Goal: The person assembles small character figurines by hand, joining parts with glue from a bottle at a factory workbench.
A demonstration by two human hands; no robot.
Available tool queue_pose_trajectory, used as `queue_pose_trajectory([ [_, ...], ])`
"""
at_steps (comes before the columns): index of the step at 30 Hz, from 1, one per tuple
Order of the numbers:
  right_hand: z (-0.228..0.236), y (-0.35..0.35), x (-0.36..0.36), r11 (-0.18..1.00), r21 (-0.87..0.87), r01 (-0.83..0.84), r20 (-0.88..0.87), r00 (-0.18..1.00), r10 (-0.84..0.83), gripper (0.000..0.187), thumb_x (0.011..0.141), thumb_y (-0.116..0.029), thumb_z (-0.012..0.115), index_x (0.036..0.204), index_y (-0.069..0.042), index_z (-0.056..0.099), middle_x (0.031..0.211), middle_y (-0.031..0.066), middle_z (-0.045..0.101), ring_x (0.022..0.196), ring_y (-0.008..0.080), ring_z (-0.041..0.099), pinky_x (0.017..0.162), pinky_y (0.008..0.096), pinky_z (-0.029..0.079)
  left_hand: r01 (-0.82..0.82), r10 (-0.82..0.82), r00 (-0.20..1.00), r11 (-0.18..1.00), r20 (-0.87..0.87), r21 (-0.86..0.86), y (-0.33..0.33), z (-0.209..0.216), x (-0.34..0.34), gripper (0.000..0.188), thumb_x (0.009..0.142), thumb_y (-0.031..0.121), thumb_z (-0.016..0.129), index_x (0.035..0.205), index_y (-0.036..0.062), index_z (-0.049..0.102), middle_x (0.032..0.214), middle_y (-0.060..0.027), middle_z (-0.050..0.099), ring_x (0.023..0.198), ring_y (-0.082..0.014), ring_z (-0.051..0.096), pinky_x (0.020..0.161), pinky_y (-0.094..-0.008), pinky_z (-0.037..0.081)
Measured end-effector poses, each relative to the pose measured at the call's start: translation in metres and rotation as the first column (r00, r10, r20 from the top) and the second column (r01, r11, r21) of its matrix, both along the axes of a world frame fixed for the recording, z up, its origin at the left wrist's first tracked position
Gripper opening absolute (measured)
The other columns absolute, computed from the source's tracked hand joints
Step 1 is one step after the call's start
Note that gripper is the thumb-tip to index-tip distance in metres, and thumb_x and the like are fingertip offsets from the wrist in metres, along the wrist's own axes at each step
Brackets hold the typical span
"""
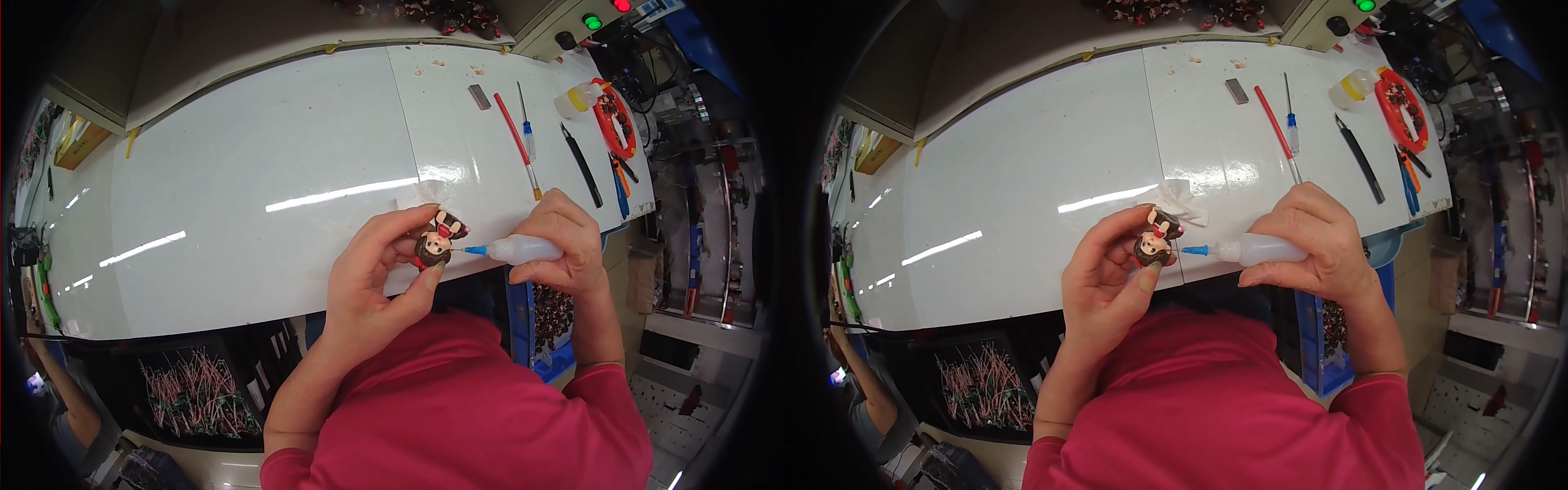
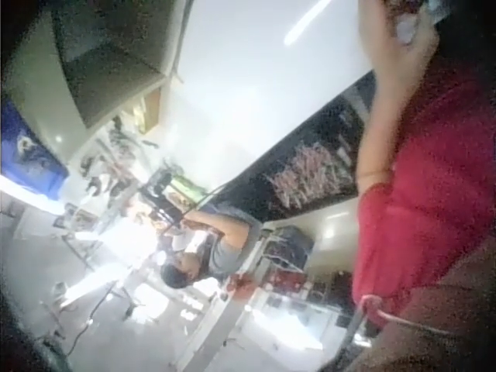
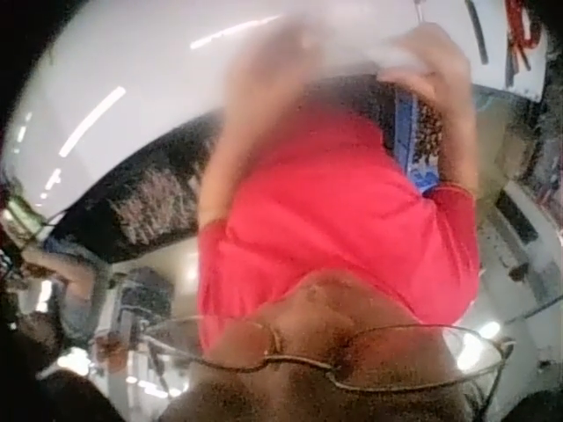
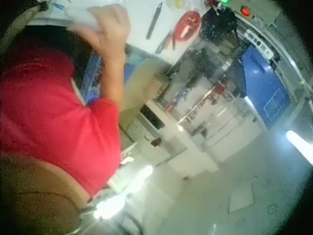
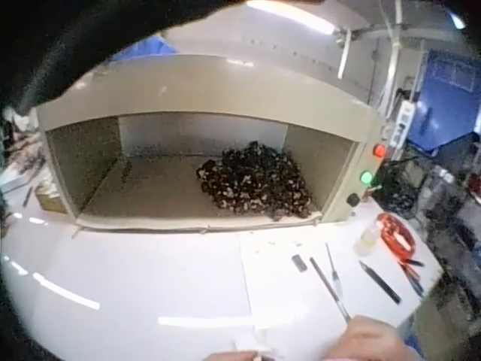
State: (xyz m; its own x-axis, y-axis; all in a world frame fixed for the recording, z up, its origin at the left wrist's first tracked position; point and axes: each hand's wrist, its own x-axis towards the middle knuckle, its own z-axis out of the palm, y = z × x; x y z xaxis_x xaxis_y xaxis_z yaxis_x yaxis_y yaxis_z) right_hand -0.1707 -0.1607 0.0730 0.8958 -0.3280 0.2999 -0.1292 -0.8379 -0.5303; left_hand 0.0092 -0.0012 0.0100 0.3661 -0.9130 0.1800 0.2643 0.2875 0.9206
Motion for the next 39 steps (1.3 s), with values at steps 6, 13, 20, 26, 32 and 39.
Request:
queue_pose_trajectory([
  [6, 0.004, 0.002, 0.000, 0.999, -0.049, 0.009, -0.003, 1.000, -0.009, 0.046, 0.054, -0.036, 0.085, 0.082, -0.006, 0.067, 0.071, 0.0035, 0.055, 0.065, 0.0187, 0.052, 0.057, 0.0286, 0.042, 0.002, -0.002, 1.000, 1.000, -0.001, -0.005, 0.000, 0.000, 0.000, 0.051, 0.079, -0.010, 0.059, 0.128, -0.0016, 0.046, 0.118, -0.0124, 0.053, 0.103, -0.0160, 0.060, 0.089, -0.0283, 0.048],
  [13, 0.012, 0.003, 0.000, 0.993, -0.119, 0.002, -0.011, 1.000, -0.004, 0.046, 0.053, -0.037, 0.084, 0.081, -0.006, 0.067, 0.070, 0.0034, 0.054, 0.064, 0.0187, 0.051, 0.056, 0.0291, 0.041, -0.004, 0.004, 1.000, 1.000, 0.001, 0.002, 0.000, 0.002, -0.002, 0.051, 0.079, -0.010, 0.060, 0.128, -0.0018, 0.046, 0.117, -0.0123, 0.053, 0.103, -0.0159, 0.059, 0.089, -0.0282, 0.047],
  [20, 0.012, 0.004, -0.001, 0.991, -0.133, 0.008, -0.010, 1.000, -0.009, 0.046, 0.053, -0.037, 0.085, 0.081, -0.006, 0.066, 0.071, 0.0033, 0.054, 0.065, 0.0188, 0.051, 0.056, 0.0292, 0.040, 0.004, -0.004, 1.000, 1.000, -0.025, 0.003, 0.001, 0.003, -0.003, 0.052, 0.079, -0.010, 0.059, 0.128, -0.0017, 0.046, 0.117, -0.0120, 0.053, 0.103, -0.0152, 0.059, 0.090, -0.0281, 0.047],
  [26, 0.013, 0.003, 0.001, 0.990, -0.139, 0.014, -0.014, 1.000, -0.016, 0.046, 0.052, -0.036, 0.085, 0.081, -0.006, 0.066, 0.071, 0.0035, 0.054, 0.065, 0.0193, 0.051, 0.057, 0.0294, 0.041, 0.024, -0.023, 0.998, 0.999, -0.055, 0.028, 0.001, 0.005, -0.001, 0.052, 0.080, -0.008, 0.059, 0.129, -0.0019, 0.045, 0.114, -0.0104, 0.054, 0.102, -0.0138, 0.058, 0.090, -0.0275, 0.046],
  [32, 0.014, -0.003, -0.010, 0.988, -0.147, 0.052, -0.001, 0.999, -0.052, 0.045, 0.054, -0.035, 0.085, 0.081, -0.005, 0.066, 0.073, 0.0043, 0.055, 0.067, 0.0195, 0.052, 0.058, 0.0288, 0.042, 0.058, -0.058, 0.996, 0.998, -0.061, 0.006, -0.005, 0.008, -0.005, 0.052, 0.081, -0.008, 0.059, 0.130, -0.0031, 0.043, 0.115, -0.0106, 0.055, 0.103, -0.0138, 0.059, 0.090, -0.0272, 0.046],
  [39, -0.003, -0.071, -0.052, 0.840, 0.404, 0.362, 0.393, 0.761, -0.517, 0.033, 0.080, -0.021, 0.071, 0.104, -0.001, 0.060, 0.089, 0.0066, 0.060, 0.082, 0.0160, 0.056, 0.073, 0.0259, 0.044, -0.049, 0.054, 0.997, 0.996, -0.058, 0.079, -0.010, 0.019, -0.019, 0.048, 0.082, -0.012, 0.052, 0.129, -0.0067, 0.042, 0.117, -0.0149, 0.055, 0.105, -0.0205, 0.058, 0.089, -0.0344, 0.050],
])
